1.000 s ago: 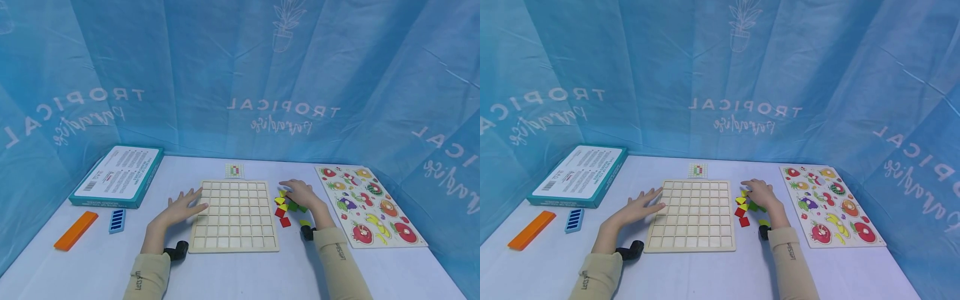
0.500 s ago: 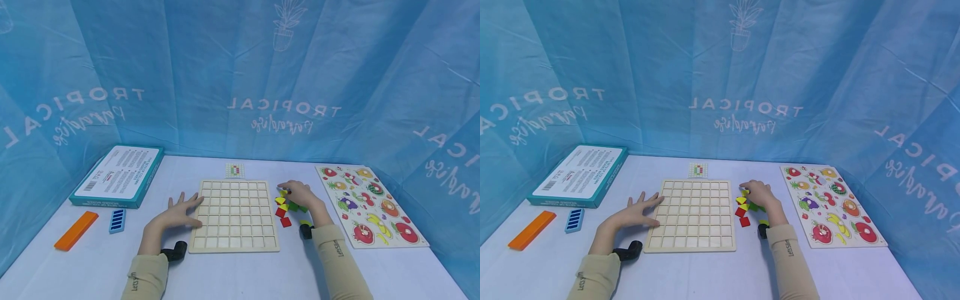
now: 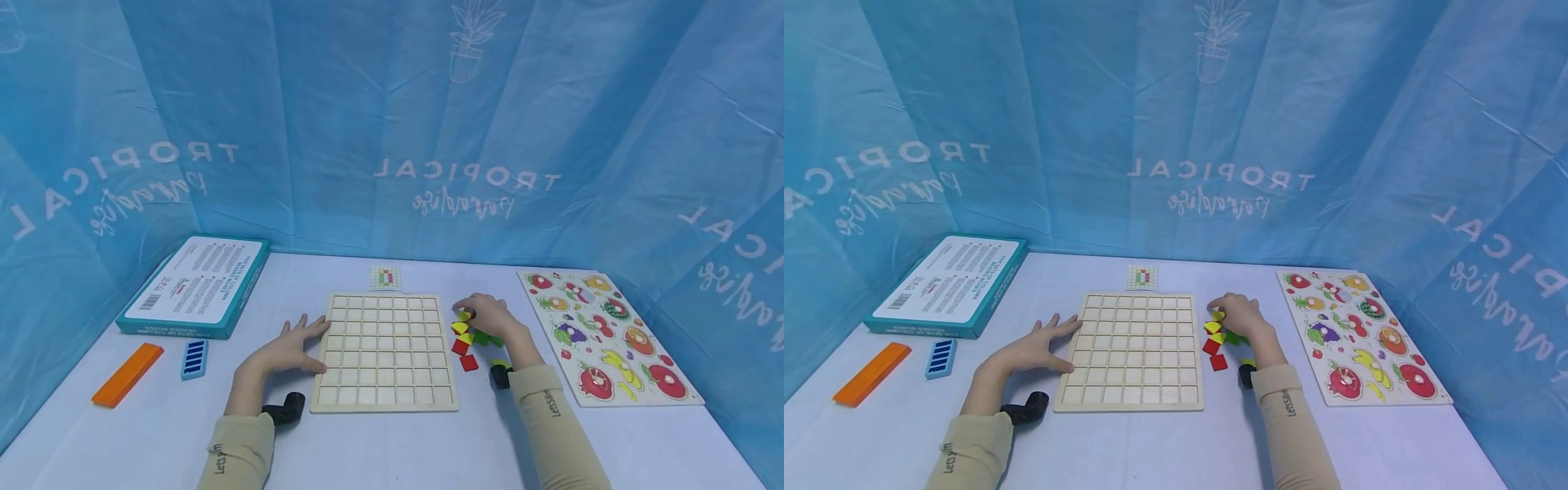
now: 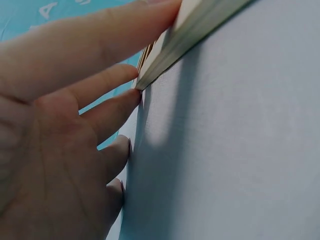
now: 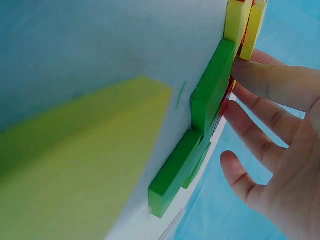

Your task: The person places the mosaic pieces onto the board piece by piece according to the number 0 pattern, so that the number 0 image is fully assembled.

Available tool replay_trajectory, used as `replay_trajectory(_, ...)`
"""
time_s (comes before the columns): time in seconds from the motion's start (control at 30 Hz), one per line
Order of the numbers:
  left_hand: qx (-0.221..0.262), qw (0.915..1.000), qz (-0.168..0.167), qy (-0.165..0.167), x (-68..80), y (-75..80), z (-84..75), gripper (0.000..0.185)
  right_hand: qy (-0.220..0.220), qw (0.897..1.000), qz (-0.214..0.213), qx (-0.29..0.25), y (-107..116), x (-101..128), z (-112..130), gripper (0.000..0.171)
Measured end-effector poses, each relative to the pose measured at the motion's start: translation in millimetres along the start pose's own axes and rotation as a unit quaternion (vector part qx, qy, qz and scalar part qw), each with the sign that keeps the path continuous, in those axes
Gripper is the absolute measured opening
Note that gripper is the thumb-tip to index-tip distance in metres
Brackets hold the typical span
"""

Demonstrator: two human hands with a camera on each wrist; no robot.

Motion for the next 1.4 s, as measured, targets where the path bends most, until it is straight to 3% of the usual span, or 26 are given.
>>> replay_trajectory(0.33, 0.042, 0.9988, 0.024, 0.004, 3.3, -0.2, 2.8, 0.103, -0.012, 1.0, 0.004, -0.008, -1, -2, -1, 0.03)
replay_trajectory(0.8, 0.055, 0.9983, 0.018, 0.002, -0.3, -0.6, 7.9, 0.104, -0.017, 1.0, 0.001, -0.02, 2, -5, -4, 0.015)
replay_trajectory(1.1, 0.051, 0.9985, 0.02, -0.003, -0.2, -0.9, 7.4, 0.104, -0.028, 0.998, 0.0, -0.062, 4, -3, -4, 0.012)
replay_trajectory(1.4, 0.065, 0.9975, 0.021, -0.019, 2.5, -0.4, 6.7, 0.107, -0.015, 0.99, -0.027, -0.135, 10, -2, 7, 0.028)
Point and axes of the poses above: each hand's wrist, its own x-axis away from the middle knuckle, its own y-axis out of the back of the hand, z = x × y, the point moved 6 cm from there along -x, towards the middle knuckle, and after that the axes turned 8 degrees about x, right-handed, at the moved point
